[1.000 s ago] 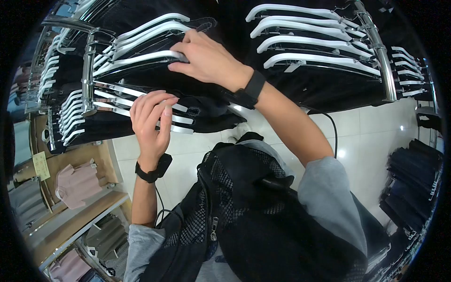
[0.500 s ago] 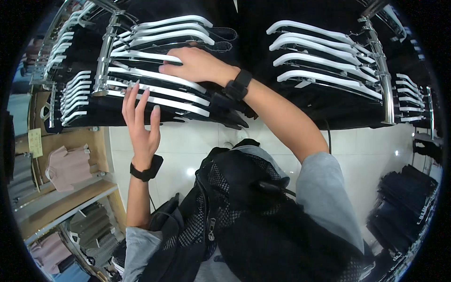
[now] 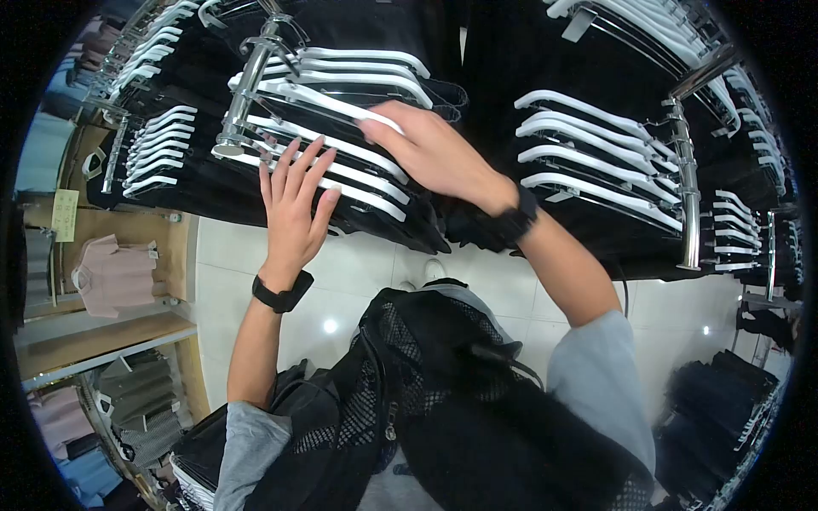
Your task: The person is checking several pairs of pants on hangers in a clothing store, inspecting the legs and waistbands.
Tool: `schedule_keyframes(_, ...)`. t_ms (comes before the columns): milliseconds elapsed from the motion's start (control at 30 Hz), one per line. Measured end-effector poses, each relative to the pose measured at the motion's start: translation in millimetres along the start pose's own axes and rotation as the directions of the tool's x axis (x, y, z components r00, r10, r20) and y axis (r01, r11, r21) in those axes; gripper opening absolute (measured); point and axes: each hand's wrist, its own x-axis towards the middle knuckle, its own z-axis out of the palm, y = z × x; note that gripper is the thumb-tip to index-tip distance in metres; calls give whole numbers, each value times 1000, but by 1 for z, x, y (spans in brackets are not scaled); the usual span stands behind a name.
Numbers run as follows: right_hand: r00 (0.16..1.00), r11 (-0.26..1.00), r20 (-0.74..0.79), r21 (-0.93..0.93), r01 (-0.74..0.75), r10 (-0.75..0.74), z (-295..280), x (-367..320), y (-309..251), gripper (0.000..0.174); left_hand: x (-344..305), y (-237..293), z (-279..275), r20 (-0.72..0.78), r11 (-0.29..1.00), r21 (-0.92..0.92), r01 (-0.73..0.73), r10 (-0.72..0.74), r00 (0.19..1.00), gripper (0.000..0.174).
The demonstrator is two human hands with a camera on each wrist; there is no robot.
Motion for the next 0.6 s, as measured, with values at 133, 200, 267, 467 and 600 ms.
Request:
schedule_keyframes(133, 977, 974, 5, 65, -215, 215, -37, -56, -41, 31, -1, -2, 5, -35, 1000, -15, 5, -6, 999, 46)
schedule_keyframes(200, 947, 946, -36, 68, -316, 319, -53, -87, -57, 26, 2, -2, 6, -45, 1000, -14, -7, 6, 999, 45)
schedule_keyframes(267, 934, 940, -113, 49, -337, 340, -67, -120, -61, 21, 6, -5, 10, -48, 1000, -2, -30, 30, 998, 44)
schedule_keyframes(467, 874, 918, -326, -38, -394, 362, -101, -189, -88, 20, 45, -14, 31, -122, 999, 23, -37, 39, 992, 43)
schedule_keyframes(600, 886, 923, -370, -150, -354, 279, -112, -208, -106, 24, 71, -23, 54, -192, 995, 94, -31, 49, 980, 44)
